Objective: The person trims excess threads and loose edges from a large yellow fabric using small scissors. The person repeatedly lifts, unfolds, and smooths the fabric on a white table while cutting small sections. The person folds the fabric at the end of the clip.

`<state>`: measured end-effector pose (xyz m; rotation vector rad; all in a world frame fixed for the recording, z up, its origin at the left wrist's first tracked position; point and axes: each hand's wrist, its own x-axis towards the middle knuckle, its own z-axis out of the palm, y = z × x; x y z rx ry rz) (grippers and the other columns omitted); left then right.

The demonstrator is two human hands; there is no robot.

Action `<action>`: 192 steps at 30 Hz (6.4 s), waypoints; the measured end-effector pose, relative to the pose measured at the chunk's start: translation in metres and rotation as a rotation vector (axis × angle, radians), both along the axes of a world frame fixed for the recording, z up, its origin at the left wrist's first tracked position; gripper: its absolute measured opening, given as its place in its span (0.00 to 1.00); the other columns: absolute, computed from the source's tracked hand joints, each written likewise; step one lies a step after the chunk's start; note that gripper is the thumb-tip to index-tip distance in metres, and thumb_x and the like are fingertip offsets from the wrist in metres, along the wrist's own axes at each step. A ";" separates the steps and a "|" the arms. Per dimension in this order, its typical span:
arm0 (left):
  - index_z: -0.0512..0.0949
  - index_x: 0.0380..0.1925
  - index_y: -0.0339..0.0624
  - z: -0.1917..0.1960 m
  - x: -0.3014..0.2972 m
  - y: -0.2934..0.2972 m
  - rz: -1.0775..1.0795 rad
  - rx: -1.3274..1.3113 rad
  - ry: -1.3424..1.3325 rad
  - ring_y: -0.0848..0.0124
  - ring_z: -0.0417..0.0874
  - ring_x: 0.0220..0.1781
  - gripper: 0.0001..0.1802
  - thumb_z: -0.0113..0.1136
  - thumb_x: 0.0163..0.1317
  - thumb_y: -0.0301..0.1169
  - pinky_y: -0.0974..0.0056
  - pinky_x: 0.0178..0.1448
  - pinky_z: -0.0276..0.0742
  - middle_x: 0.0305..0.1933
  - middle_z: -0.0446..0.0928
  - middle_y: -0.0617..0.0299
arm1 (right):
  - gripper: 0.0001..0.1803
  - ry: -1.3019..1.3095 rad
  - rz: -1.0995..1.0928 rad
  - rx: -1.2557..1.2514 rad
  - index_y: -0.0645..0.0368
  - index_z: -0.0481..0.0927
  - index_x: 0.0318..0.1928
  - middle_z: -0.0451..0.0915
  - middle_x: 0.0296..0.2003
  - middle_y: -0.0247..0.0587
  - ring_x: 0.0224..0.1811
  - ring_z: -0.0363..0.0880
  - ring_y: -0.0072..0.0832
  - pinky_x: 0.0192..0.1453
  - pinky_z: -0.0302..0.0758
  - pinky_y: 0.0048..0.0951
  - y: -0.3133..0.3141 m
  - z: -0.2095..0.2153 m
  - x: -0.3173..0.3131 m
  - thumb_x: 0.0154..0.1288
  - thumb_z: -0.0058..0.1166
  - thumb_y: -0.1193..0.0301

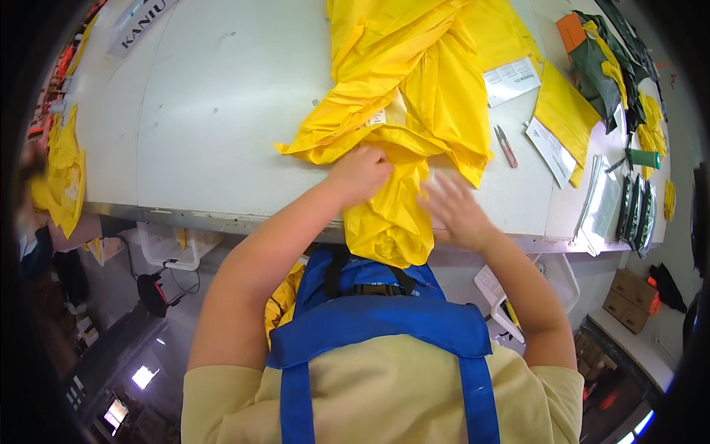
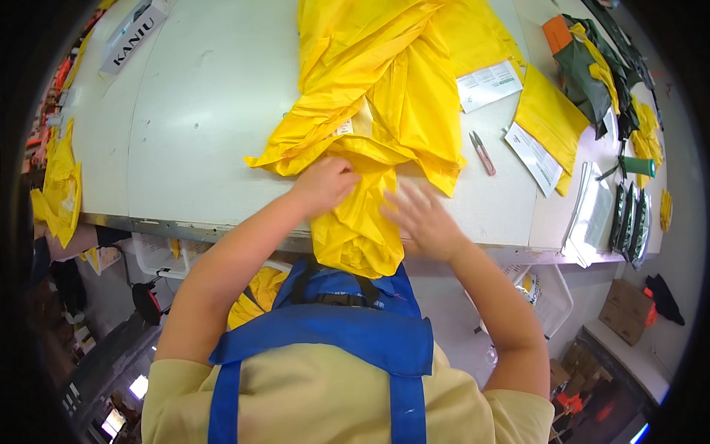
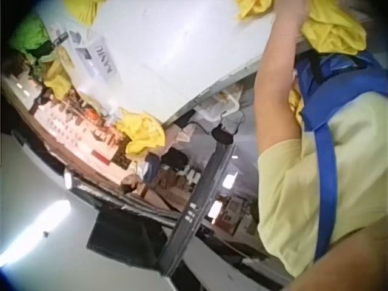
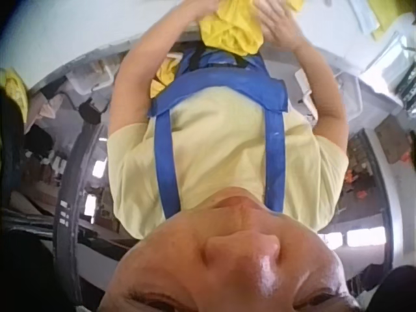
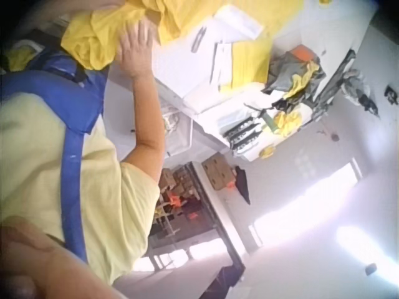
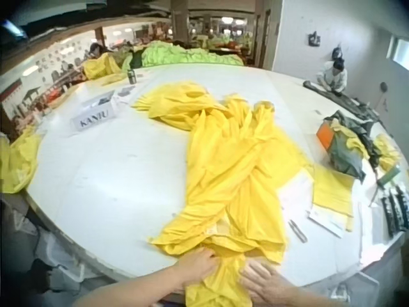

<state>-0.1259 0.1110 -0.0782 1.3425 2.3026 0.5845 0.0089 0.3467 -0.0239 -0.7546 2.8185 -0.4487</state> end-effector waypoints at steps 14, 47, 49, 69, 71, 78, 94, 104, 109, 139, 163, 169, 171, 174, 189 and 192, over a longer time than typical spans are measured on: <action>0.65 0.64 0.52 0.015 0.010 -0.035 0.606 0.542 -1.203 0.55 0.68 0.64 0.28 0.45 0.66 0.48 0.58 0.69 0.59 0.64 0.66 0.47 | 0.27 -0.363 -0.740 -0.370 0.55 0.71 0.50 0.81 0.37 0.47 0.45 0.78 0.48 0.46 0.74 0.43 -0.049 -0.047 -0.030 0.48 0.60 0.64; 0.74 0.34 0.42 -0.012 0.026 -0.020 0.300 0.112 0.164 0.52 0.81 0.35 0.11 0.56 0.56 0.37 0.52 0.40 0.75 0.33 0.79 0.50 | 0.12 -0.067 -0.361 -0.261 0.58 0.75 0.44 0.78 0.37 0.50 0.40 0.75 0.48 0.47 0.72 0.43 -0.060 -0.050 -0.065 0.59 0.54 0.70; 0.74 0.36 0.43 0.003 -0.003 -0.014 0.229 -0.131 -0.040 0.52 0.81 0.34 0.11 0.56 0.57 0.36 0.52 0.39 0.75 0.35 0.78 0.50 | 0.15 0.018 -0.406 -0.247 0.58 0.73 0.48 0.75 0.41 0.54 0.46 0.73 0.50 0.51 0.70 0.43 -0.062 -0.041 -0.068 0.62 0.52 0.68; 0.78 0.36 0.44 0.010 0.002 -0.022 0.431 0.077 0.466 0.55 0.75 0.46 0.10 0.53 0.56 0.33 0.51 0.49 0.71 0.44 0.74 0.52 | 0.23 0.097 -0.342 -0.064 0.63 0.69 0.49 0.71 0.47 0.54 0.49 0.70 0.50 0.53 0.71 0.42 -0.048 -0.040 -0.090 0.54 0.59 0.68; 0.77 0.38 0.42 0.008 -0.004 -0.023 0.390 -0.035 0.398 0.55 0.75 0.47 0.11 0.53 0.55 0.33 0.52 0.48 0.72 0.44 0.74 0.52 | 0.23 0.211 -0.287 -0.022 0.63 0.69 0.50 0.71 0.47 0.54 0.48 0.70 0.50 0.51 0.71 0.43 -0.054 -0.028 -0.086 0.55 0.57 0.70; 0.73 0.45 0.44 0.073 -0.011 -0.027 0.263 -0.098 0.205 0.52 0.76 0.46 0.14 0.49 0.60 0.34 0.51 0.45 0.73 0.41 0.74 0.47 | 0.17 0.236 -0.263 0.003 0.60 0.71 0.49 0.71 0.46 0.53 0.44 0.73 0.49 0.46 0.73 0.43 -0.030 -0.002 -0.082 0.57 0.47 0.74; 0.75 0.36 0.40 0.051 0.011 -0.072 0.090 -0.079 0.230 0.55 0.79 0.39 0.09 0.49 0.56 0.28 0.53 0.41 0.75 0.33 0.76 0.52 | 0.09 0.202 -0.319 -0.115 0.61 0.76 0.38 0.78 0.30 0.44 0.38 0.75 0.41 0.43 0.72 0.38 -0.058 -0.034 -0.035 0.59 0.51 0.70; 0.76 0.32 0.41 0.046 0.018 0.013 0.107 0.087 0.353 0.55 0.79 0.37 0.08 0.49 0.56 0.30 0.51 0.39 0.74 0.32 0.78 0.51 | 0.07 0.032 -0.456 0.009 0.58 0.77 0.28 0.79 0.28 0.47 0.34 0.77 0.45 0.41 0.74 0.41 -0.060 -0.053 -0.068 0.57 0.50 0.68; 0.75 0.36 0.43 0.018 0.057 0.036 0.344 0.127 0.314 0.57 0.77 0.41 0.09 0.51 0.55 0.31 0.52 0.42 0.69 0.34 0.75 0.53 | 0.08 0.145 -0.652 -0.228 0.60 0.74 0.32 0.78 0.28 0.52 0.37 0.76 0.50 0.45 0.73 0.43 -0.065 -0.051 -0.051 0.49 0.54 0.73; 0.81 0.28 0.54 0.013 0.058 0.037 0.487 0.065 -0.246 0.61 0.77 0.45 0.14 0.63 0.50 0.49 0.47 0.44 0.65 0.33 0.81 0.65 | 0.18 -0.732 -0.835 -1.314 0.60 0.70 0.47 0.73 0.37 0.33 0.39 0.73 0.20 0.44 0.73 0.21 -0.024 -0.049 -0.018 0.54 0.51 0.84; 0.79 0.28 0.50 0.047 0.061 0.033 0.541 0.150 -0.208 0.66 0.76 0.43 0.10 0.63 0.47 0.40 0.53 0.48 0.58 0.30 0.80 0.69 | 0.12 -0.746 -0.862 -1.615 0.59 0.71 0.40 0.70 0.39 0.31 0.42 0.70 0.19 0.49 0.67 0.18 -0.032 -0.013 -0.023 0.58 0.44 0.86; 0.79 0.29 0.49 0.036 0.053 0.025 0.476 0.274 -0.316 0.66 0.74 0.46 0.10 0.63 0.50 0.39 0.55 0.50 0.59 0.31 0.79 0.69 | 0.14 -0.669 -0.903 -1.122 0.62 0.72 0.44 0.74 0.36 0.33 0.39 0.73 0.21 0.46 0.70 0.21 -0.026 0.005 -0.027 0.57 0.48 0.85; 0.78 0.29 0.49 0.035 0.050 0.018 0.442 0.306 -0.353 0.66 0.73 0.47 0.09 0.63 0.51 0.38 0.55 0.51 0.59 0.31 0.78 0.69 | 0.15 -0.309 -0.649 -0.749 0.62 0.72 0.45 0.75 0.36 0.35 0.39 0.74 0.21 0.44 0.71 0.21 -0.036 0.027 -0.025 0.56 0.50 0.84; 0.79 0.29 0.48 0.032 0.048 0.017 0.409 0.348 -0.303 0.66 0.75 0.44 0.08 0.62 0.52 0.37 0.57 0.49 0.62 0.30 0.79 0.67 | 0.16 -0.206 -0.585 -0.589 0.63 0.71 0.46 0.78 0.39 0.42 0.42 0.78 0.28 0.48 0.72 0.25 -0.043 0.029 -0.025 0.56 0.54 0.79; 0.81 0.25 0.48 0.055 0.043 0.018 0.580 0.305 -0.387 0.66 0.81 0.32 0.09 0.63 0.52 0.41 0.57 0.42 0.65 0.25 0.81 0.62 | 0.12 -0.464 -0.811 -1.107 0.59 0.71 0.41 0.78 0.34 0.38 0.38 0.75 0.23 0.41 0.71 0.23 -0.042 -0.005 -0.022 0.57 0.57 0.80; 0.80 0.25 0.48 0.055 0.052 0.018 0.570 0.319 -0.204 0.64 0.80 0.34 0.07 0.61 0.54 0.38 0.54 0.43 0.62 0.26 0.80 0.62 | 0.09 -0.089 -0.597 -0.616 0.58 0.75 0.34 0.76 0.33 0.39 0.39 0.76 0.32 0.43 0.71 0.30 -0.051 0.018 -0.023 0.52 0.60 0.78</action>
